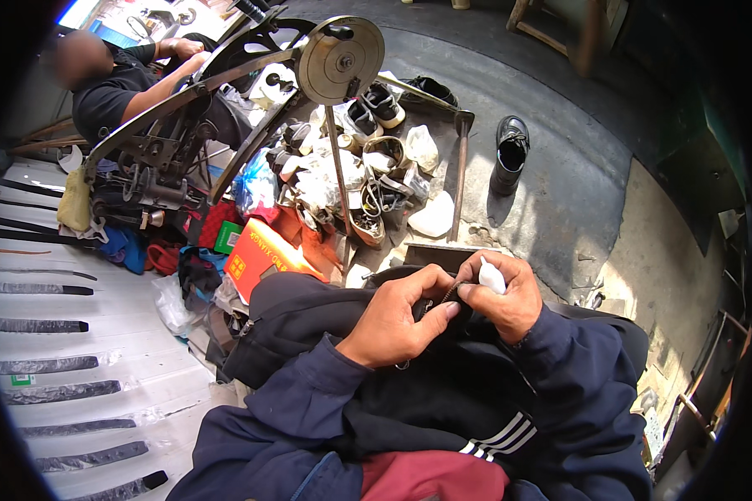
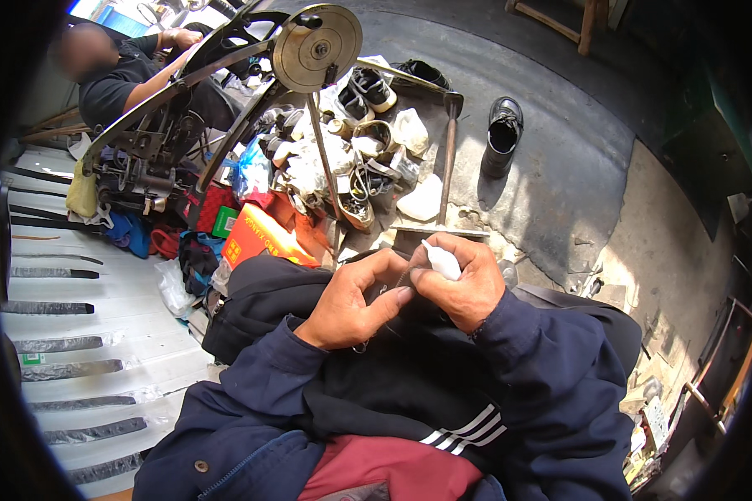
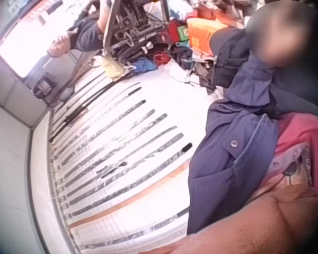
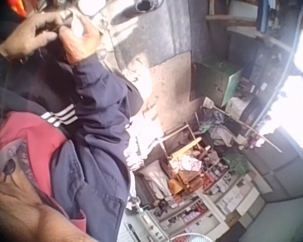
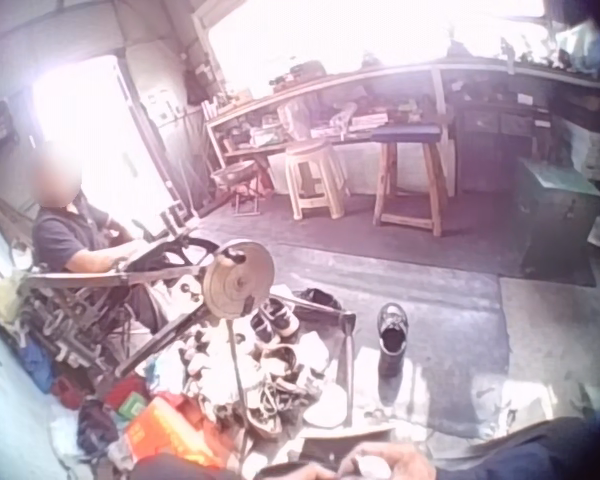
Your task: The person repairs a zipper on a black jacket. They align the zipper teeth, use pliers to adjust the slider, apply glue from a small bottle to the zipper area, and then use scissors to trim excess material.
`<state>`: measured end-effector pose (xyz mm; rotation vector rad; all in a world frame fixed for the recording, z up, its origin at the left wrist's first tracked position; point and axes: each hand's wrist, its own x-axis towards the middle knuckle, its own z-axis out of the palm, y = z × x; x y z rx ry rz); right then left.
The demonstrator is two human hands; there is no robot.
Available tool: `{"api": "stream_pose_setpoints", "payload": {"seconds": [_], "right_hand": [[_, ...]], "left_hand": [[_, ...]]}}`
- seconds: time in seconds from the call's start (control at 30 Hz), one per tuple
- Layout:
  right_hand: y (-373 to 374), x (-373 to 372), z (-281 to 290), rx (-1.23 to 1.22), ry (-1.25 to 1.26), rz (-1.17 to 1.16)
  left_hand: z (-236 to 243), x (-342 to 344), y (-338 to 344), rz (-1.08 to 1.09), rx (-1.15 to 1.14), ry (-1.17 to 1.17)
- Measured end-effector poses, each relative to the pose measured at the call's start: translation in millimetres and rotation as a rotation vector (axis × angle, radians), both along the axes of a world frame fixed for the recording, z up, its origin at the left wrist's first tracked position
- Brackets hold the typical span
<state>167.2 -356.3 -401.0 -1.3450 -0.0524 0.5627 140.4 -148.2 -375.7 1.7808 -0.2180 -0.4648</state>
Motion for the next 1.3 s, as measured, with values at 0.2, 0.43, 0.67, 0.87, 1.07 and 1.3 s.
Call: {"api": "stream_pose_setpoints", "payload": {"seconds": [0.2,0.43,0.67,0.87,1.07,1.3], "right_hand": [[-1,1,0,-0.137,-0.069,-0.002],[-1,1,1,-0.042,-0.051,-0.037],[-2,1,1,0.031,0.019,-0.083],[-9,6,5,0.017,-0.086,0.004],[-22,11,5,-0.159,-0.357,-0.003],[-47,18,25,-0.201,-0.381,0.101]], "left_hand": [[-4,1,-6,0.005,-0.076,0.028],[-5,2,-6,0.052,-0.104,0.078],[-11,2,-2,0.103,-0.24,0.166],[-18,6,2,0.236,-0.442,0.215],[-13,10,12,0.248,-0.297,0.121],[-10,9,13,0.244,-0.091,-0.013]]}}
